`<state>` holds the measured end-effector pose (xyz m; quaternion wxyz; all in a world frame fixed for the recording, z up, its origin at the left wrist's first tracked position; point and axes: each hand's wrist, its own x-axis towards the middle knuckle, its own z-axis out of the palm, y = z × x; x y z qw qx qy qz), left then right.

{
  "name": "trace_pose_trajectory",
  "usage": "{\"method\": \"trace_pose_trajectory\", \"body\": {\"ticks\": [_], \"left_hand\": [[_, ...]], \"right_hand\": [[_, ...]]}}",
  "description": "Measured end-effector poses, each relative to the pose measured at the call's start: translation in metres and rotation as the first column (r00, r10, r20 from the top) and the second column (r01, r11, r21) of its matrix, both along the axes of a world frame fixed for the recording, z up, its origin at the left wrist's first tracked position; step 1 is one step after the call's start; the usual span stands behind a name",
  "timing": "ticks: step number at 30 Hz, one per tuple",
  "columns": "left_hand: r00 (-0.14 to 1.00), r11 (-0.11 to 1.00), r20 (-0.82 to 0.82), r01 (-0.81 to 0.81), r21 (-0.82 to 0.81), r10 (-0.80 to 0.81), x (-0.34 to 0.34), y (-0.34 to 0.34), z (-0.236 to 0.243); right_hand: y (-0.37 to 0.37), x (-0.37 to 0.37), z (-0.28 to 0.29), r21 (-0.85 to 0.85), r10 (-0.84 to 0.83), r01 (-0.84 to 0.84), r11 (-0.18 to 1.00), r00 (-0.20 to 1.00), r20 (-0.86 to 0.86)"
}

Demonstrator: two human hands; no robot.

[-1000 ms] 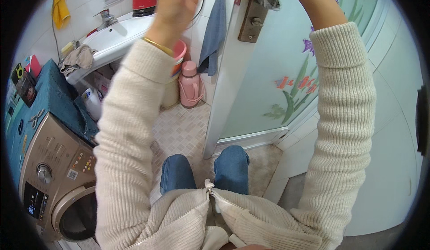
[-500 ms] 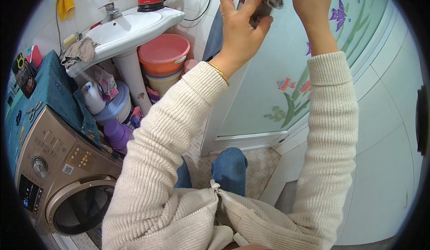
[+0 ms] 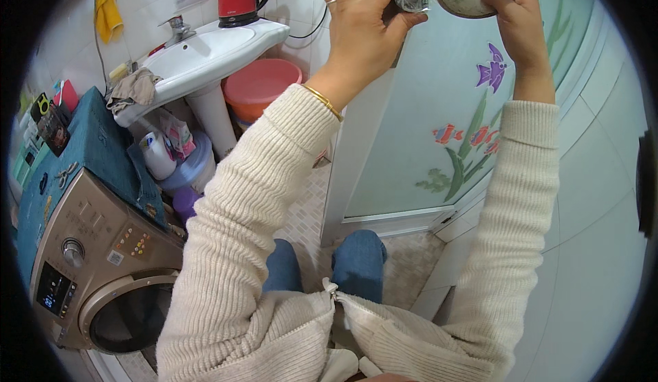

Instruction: The person sits on the floor and wraps a door handle with tape, using scissors to cut the tape. They then move to a washing machine, open the door, and remove a piece of clothing from the drum.

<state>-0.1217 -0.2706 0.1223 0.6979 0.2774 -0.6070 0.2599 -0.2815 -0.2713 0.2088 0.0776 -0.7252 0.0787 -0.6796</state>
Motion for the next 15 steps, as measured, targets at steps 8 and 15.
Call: {"method": "trace_pose_trajectory", "body": {"ticks": [8, 15], "left_hand": [[0.992, 0.995, 0.085, 0.097, -0.018, -0.095, -0.006, 0.012, 0.009], [0.967, 0.984, 0.209, 0.120, 0.135, -0.147, 0.016, 0.021, 0.011]], "right_hand": [[-0.035, -0.055, -0.050, 0.289, 0.174, -0.168, 0.942, 0.985, 0.008], [-0.003, -0.028, -0.106, 0.378, 0.080, -0.150, 0.914, 0.978, 0.193]]}}
